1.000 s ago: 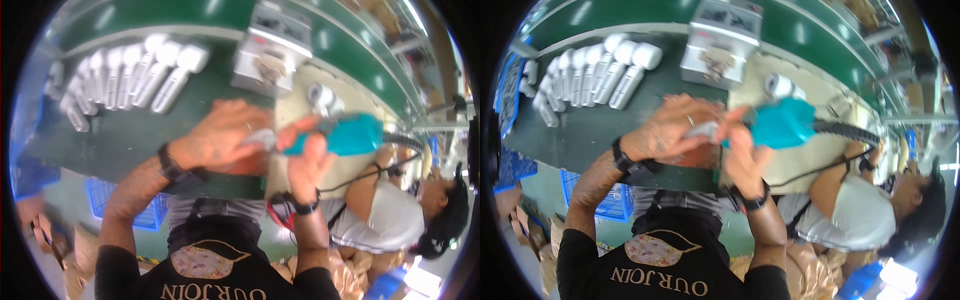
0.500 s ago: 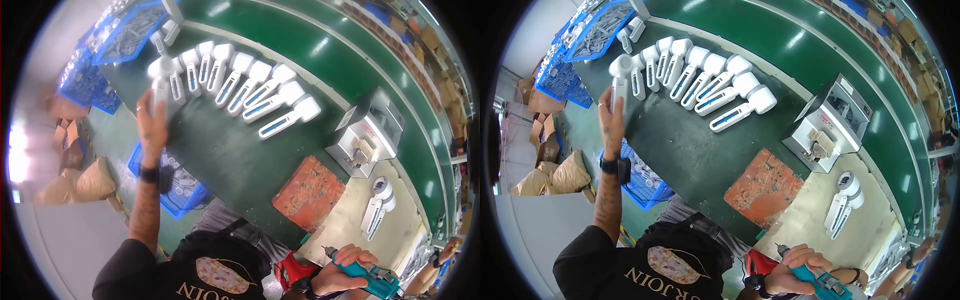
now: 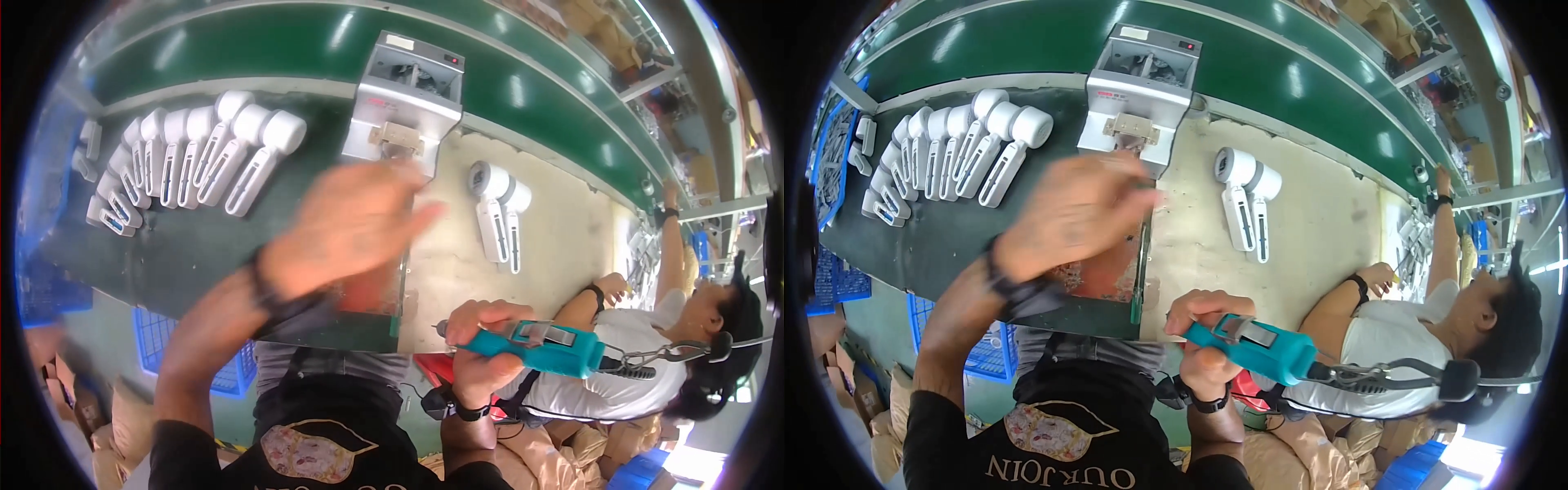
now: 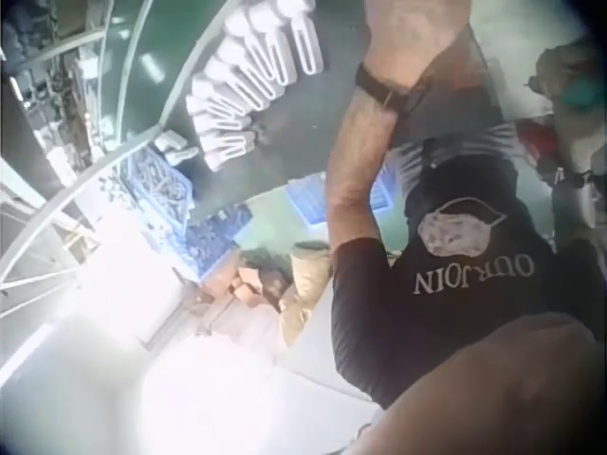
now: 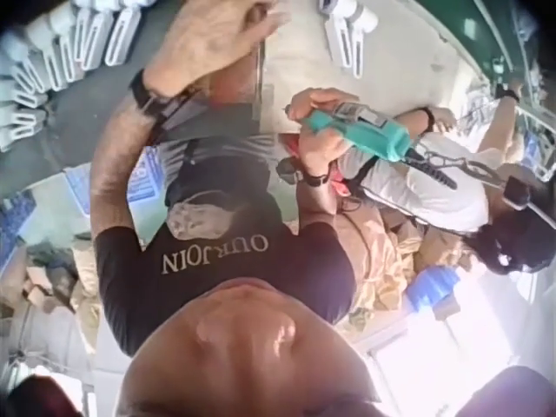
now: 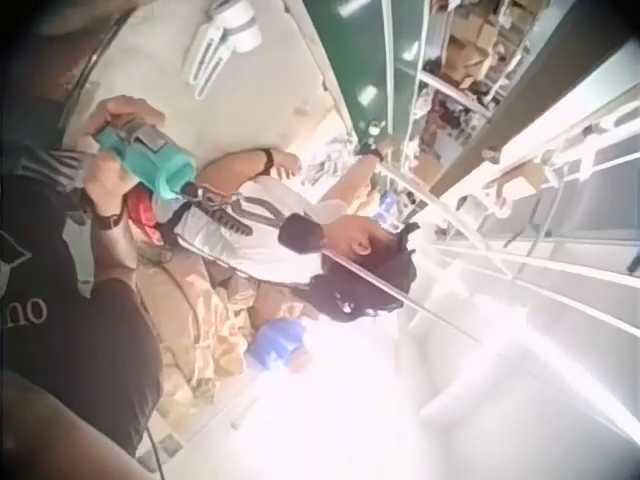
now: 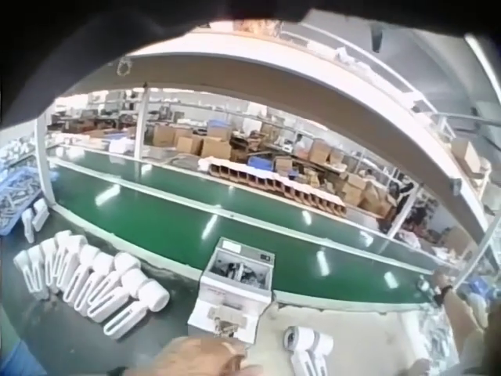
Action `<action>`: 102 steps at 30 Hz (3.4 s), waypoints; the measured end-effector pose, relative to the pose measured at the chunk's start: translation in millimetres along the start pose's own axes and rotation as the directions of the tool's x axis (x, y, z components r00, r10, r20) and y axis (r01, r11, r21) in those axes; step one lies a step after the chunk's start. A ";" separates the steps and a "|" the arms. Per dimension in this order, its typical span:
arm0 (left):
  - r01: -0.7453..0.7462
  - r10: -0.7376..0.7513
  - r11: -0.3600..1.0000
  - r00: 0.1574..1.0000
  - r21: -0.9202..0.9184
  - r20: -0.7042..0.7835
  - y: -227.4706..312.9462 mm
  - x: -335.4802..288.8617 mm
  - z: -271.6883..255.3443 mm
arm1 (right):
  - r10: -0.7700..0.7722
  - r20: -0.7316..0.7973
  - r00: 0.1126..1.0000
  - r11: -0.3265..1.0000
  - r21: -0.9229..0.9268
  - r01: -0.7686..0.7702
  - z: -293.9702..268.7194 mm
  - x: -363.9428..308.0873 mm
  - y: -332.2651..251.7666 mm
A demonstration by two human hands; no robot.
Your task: The person picks up a white fan from a blue bin, places it on a red block, and uses a power screwdriver to drive a screw into the handle. They then place the finished fan in a row on the table and reach for another one from the bin.
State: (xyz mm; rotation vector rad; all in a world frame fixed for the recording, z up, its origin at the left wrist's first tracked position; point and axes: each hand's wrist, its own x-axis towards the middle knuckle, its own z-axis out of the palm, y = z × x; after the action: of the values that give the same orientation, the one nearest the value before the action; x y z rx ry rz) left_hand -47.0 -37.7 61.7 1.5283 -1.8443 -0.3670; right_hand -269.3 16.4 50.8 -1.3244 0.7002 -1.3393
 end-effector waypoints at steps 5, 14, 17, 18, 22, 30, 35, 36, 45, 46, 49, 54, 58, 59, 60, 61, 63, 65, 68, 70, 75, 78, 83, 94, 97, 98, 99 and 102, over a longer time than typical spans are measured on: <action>-0.307 0.306 0.952 0.948 -0.001 -0.085 -2.7 49.5 118.6 | 0.005 -0.022 1.000 0.996 -0.093 -0.007 10.4 -12.0 -8.1; -0.314 0.315 0.949 0.948 0.012 -0.051 -1.4 35.5 108.0 | 0.025 0.006 1.000 1.000 0.019 -0.025 -16.6 -17.5 0.0; -0.292 0.286 0.956 0.944 0.010 0.163 4.7 14.8 69.5 | 0.035 -0.041 0.999 0.986 -0.164 -0.041 -13.4 -4.7 3.2; -0.296 0.302 0.953 0.934 -0.064 0.189 5.7 3.5 50.3 | 0.043 -0.044 0.998 0.987 -0.156 -0.050 -11.9 -1.6 5.4; -0.089 0.103 0.994 0.940 -0.056 0.327 14.4 -23.2 1.5 | 0.016 -0.065 0.998 0.981 -0.193 -0.028 -5.7 9.3 18.0; -0.166 0.166 0.986 0.986 0.007 0.007 -32.2 -60.2 12.2 | 0.063 -0.037 0.997 0.976 -0.205 -0.070 17.2 25.5 36.5; -0.206 0.206 0.979 0.978 -0.005 -0.034 -38.3 -61.1 11.8 | 0.087 -0.058 0.995 0.985 -0.146 -0.095 42.3 32.8 15.5; -0.206 0.206 0.978 0.978 -0.012 -0.040 -40.9 -58.4 9.9 | 0.085 -0.055 0.995 0.984 -0.155 -0.093 45.9 36.8 10.5; -0.230 0.227 0.968 0.973 -0.104 -0.038 -68.8 -45.1 2.9 | -0.184 0.076 0.980 0.971 -0.142 0.193 91.4 132.6 31.9; -0.223 0.224 0.967 0.975 -0.120 -0.007 -69.3 -48.5 3.5 | -0.178 0.084 0.980 0.972 -0.143 0.189 95.3 141.6 36.2; -0.217 0.221 0.968 0.975 -0.124 0.018 -73.8 -52.1 2.1 | -0.258 0.153 0.954 0.913 -0.285 0.293 108.0 166.8 48.8; -0.223 0.227 0.963 0.974 -0.149 0.007 -74.9 -51.5 3.5 | -0.224 0.150 0.963 0.933 -0.254 0.257 110.1 171.8 74.0; -0.243 0.244 0.960 0.970 -0.141 -0.015 -74.3 -51.9 7.3 | -0.211 0.180 0.961 0.940 -0.232 0.250 112.0 164.0 71.4; -0.264 0.260 0.952 0.964 -0.153 -0.047 -75.7 -50.3 7.2 | -0.187 0.183 0.965 0.942 -0.244 0.229 115.3 162.5 66.5; -0.276 0.274 0.948 0.961 -0.160 -0.040 -75.4 -50.2 6.1 | -0.192 0.169 0.967 0.940 -0.253 0.231 115.3 159.9 62.7; -0.215 0.219 0.960 0.976 -0.178 0.003 -74.5 -50.8 3.6 | -0.144 0.197 0.970 0.950 -0.247 0.191 114.2 155.5 58.7; -0.140 0.152 0.971 0.987 -0.196 0.046 -71.8 -51.7 2.3 | -0.087 0.191 0.978 0.958 -0.255 0.135 109.1 141.2 53.0; -0.163 0.173 0.970 0.984 -0.180 0.040 -72.6 -49.7 3.9 | -0.080 0.164 0.983 0.970 -0.213 0.114 94.0 122.4 42.5; -0.227 0.234 0.957 0.972 -0.178 0.014 -76.4 -48.8 8.2 | -0.081 0.144 0.986 0.982 -0.160 0.104 78.3 110.4 36.3; -0.211 0.219 0.960 0.975 -0.185 0.023 -74.0 -49.7 6.2 | -0.085 0.148 0.985 0.981 -0.160 0.108 72.6 107.4 37.8; -0.193 0.205 0.961 0.978 -0.197 0.042 -75.5 -50.3 4.8 | -0.141 0.080 0.987 0.976 -0.155 0.152 76.8 108.5 47.0; -0.191 0.205 0.961 0.978 -0.200 0.049 -75.6 -49.5 4.3 | -0.120 0.141 0.983 0.975 -0.168 0.143 76.2 109.2 46.5; -0.160 0.170 0.970 0.984 -0.181 0.045 -69.8 -49.1 4.1 | -0.073 0.172 0.982 0.989 -0.115 0.093 70.0 107.1 55.3; -0.228 0.230 0.972 0.972 -0.054 0.046 -67.7 -52.0 3.2 | -0.031 0.207 0.978 0.994 -0.099 0.053 71.2 107.7 59.9; -0.224 0.227 0.971 0.973 -0.080 0.037 -69.7 -53.0 3.1 | -0.005 0.168 0.986 0.979 -0.198 0.039 78.7 112.9 51.7; -0.191 0.200 0.974 0.978 -0.123 0.067 -70.4 -53.1 2.6 | 0.018 0.125 0.992 0.955 -0.294 0.020 81.8 115.2 46.9; -0.191 0.199 0.975 0.978 -0.118 0.063 -70.7 -53.1 1.0 | 0.005 0.122 0.993 0.963 -0.269 0.028 84.5 119.8 44.3; -0.188 0.198 0.972 0.978 -0.140 0.062 -69.2 -52.8 -2.2 | -0.171 0.086 0.982 0.947 -0.262 0.188 104.9 141.8 40.9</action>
State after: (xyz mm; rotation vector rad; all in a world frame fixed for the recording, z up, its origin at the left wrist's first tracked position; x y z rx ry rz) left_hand 8.7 -5.7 3.0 1.2487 -1.9663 -0.4517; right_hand -131.7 -97.9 78.7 -1.6746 0.7528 -1.3750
